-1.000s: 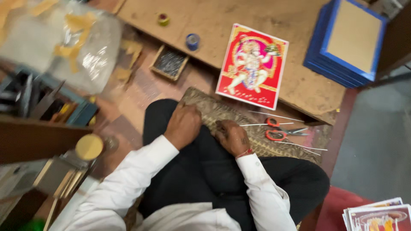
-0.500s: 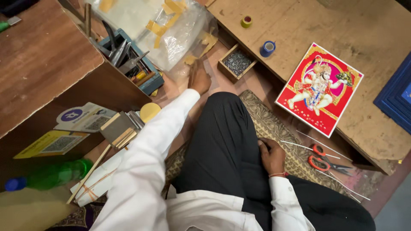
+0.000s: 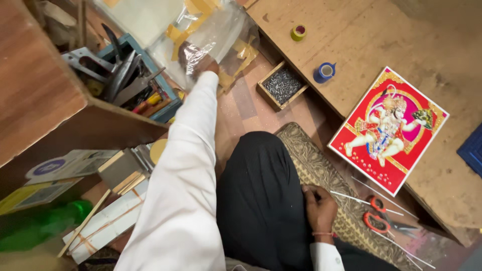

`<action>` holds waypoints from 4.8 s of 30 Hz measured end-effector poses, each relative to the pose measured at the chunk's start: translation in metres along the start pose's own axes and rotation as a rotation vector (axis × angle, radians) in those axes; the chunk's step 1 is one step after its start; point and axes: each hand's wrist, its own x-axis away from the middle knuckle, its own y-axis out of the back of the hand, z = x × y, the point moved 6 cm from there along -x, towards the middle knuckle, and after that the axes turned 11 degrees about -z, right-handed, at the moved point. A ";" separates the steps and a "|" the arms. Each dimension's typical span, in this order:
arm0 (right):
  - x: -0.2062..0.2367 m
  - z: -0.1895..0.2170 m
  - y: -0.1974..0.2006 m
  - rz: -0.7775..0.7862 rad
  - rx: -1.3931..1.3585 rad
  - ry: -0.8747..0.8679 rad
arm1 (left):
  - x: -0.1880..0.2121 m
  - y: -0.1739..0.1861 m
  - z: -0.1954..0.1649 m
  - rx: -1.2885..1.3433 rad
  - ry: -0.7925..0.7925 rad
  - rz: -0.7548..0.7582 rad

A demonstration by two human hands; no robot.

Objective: The person assembles religious pictures by applying blue decorative tape to the edges of a cardboard backing, placing a printed image on top, and covering it with a clear plastic sheet. They use scissors to trim the plastic and tape, then stack the finished units.

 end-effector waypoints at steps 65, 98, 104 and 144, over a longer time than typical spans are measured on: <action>0.083 0.085 0.165 0.475 -1.584 -0.091 | 0.465 0.346 -0.082 0.515 -1.958 0.250; -0.073 -0.144 0.154 -0.612 -0.426 -0.838 | 0.412 0.172 -0.032 1.020 -0.181 1.144; -0.090 -0.106 0.147 -0.432 0.556 -0.520 | 0.390 0.185 -0.087 1.278 -0.092 1.126; 0.179 0.011 0.107 0.524 -0.649 -0.548 | 0.389 0.209 -0.077 1.319 -0.140 0.834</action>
